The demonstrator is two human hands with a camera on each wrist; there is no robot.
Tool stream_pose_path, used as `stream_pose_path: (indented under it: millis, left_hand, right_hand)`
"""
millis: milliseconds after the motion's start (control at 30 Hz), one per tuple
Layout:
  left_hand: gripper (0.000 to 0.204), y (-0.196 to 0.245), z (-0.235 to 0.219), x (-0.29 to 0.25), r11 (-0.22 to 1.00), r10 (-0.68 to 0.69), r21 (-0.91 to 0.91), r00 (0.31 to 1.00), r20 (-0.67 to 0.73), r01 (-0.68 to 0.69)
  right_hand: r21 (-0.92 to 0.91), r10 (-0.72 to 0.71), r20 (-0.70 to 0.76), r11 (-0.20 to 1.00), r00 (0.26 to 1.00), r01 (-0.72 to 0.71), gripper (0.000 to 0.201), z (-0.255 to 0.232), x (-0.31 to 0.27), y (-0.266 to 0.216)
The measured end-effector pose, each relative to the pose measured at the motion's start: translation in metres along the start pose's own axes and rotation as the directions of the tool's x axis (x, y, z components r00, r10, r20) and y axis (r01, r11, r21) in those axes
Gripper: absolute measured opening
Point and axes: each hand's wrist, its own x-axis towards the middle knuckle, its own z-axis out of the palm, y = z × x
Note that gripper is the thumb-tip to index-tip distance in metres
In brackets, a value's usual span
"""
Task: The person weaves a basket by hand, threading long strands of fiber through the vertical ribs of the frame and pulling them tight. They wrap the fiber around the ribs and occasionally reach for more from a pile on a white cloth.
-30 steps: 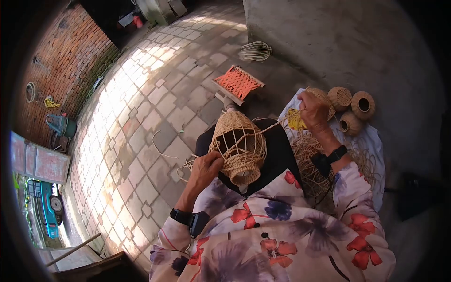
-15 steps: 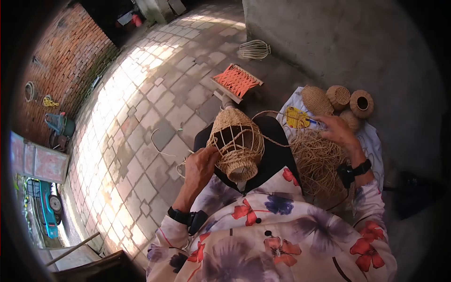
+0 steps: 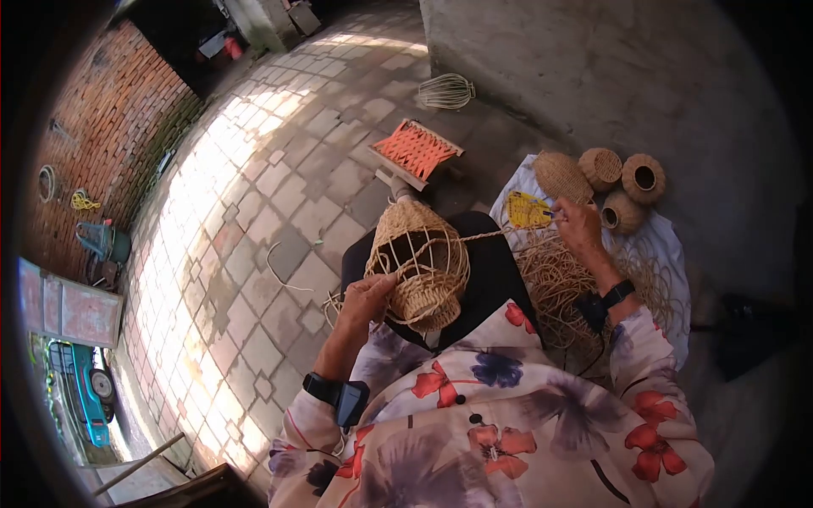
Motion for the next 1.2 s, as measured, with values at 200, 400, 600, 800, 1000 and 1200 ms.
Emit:
stream_pose_path:
  millis: [200,400,600,800,1000,1200]
  left_hand:
    - [0.027,-0.009,0.001,-0.002,0.998,0.035,-0.056,0.999,0.018,-0.034]
    - [0.019,-0.011,-0.007,-0.002,0.991,0.058,-0.119,0.998,0.011,-0.056]
    - [0.016,-0.008,-0.006,-0.002,0.938,0.237,0.285,0.964,-0.118,-0.196]
    - [0.015,-0.006,-0.005,-0.008,0.696,0.499,0.614,0.866,-0.041,-0.372]
    - [0.015,-0.050,-0.104,-0.045,0.766,0.438,0.618,0.846,-0.303,-0.175]
    - [0.021,-0.119,-0.252,-0.128,0.880,-0.003,0.295,0.627,-0.779,0.371]
  right_hand:
    - [-0.164,0.363,-0.482,0.857,0.798,-0.489,0.029,-0.164,0.048,0.185]
    - [-0.259,0.127,0.577,0.965,0.807,0.033,0.060,-0.102,0.006,0.051]
    - [0.751,-0.356,0.213,0.656,0.910,0.081,0.014,-0.023,-0.010,-0.142]
    - [0.560,-0.144,0.104,0.826,0.984,0.062,0.005,0.036,-0.019,-0.194]
    - [0.618,0.008,0.033,0.785,0.999,-0.027,0.006,0.047,-0.024,-0.193]
    - [0.607,0.028,0.029,0.794,0.999,-0.039,0.014,0.043,-0.022,-0.191]
